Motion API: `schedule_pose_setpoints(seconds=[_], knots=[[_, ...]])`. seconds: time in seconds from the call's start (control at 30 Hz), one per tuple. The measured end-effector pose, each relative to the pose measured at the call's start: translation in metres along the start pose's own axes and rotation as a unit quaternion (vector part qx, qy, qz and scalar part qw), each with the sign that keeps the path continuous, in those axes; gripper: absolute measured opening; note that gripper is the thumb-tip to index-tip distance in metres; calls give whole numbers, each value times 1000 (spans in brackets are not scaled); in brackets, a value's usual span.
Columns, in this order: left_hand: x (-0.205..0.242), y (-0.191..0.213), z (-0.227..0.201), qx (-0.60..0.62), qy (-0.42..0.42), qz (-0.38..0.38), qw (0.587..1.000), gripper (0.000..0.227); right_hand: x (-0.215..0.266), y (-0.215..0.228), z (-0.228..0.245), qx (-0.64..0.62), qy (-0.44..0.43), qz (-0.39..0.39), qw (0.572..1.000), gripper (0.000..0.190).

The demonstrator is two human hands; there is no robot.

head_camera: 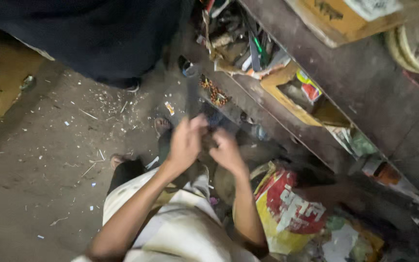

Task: The person uses a metal file to smooth the edges of a metal saw blade while holding a cylindrical metal piece. The person then uses a small brush to clean the exterior of a blue motor casing.

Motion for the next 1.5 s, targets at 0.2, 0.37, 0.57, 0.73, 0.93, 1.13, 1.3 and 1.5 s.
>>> schedule_pose_setpoints(seconds=[0.2,0.37,0.57,0.73,0.93,1.13,1.3,1.5], knots=[[74,133,-74,-218,-58,-83,971,15,-181,93,-27,125,38,-163,978,12],[141,157,-90,-359,-120,55,924,27,-247,61,-48,331,198,-62,920,35],[261,233,45,-513,377,36,770,43,-202,80,-90,365,148,34,918,27],[317,262,95,-273,386,-154,867,62,-235,135,-96,344,116,-188,913,27],[328,259,109,-213,419,-209,857,56,-258,135,-129,342,-29,-207,916,25],[344,240,74,-195,512,-206,811,48,-254,144,-132,312,-66,-184,930,25],[341,225,44,-190,594,-164,764,52,-280,149,-137,222,-63,-184,955,25],[319,217,44,-249,615,-127,737,53,-291,164,-146,121,-69,-138,981,27]])
Point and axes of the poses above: each hand's wrist, its own x-axis away from the middle knuckle, its own y-axis out of the back of the hand, z = x × y, the point moved 9 cm from there along -x, towards the middle knuckle, and after that the axes turned 6 degrees about -z, right-handed, at the moved point
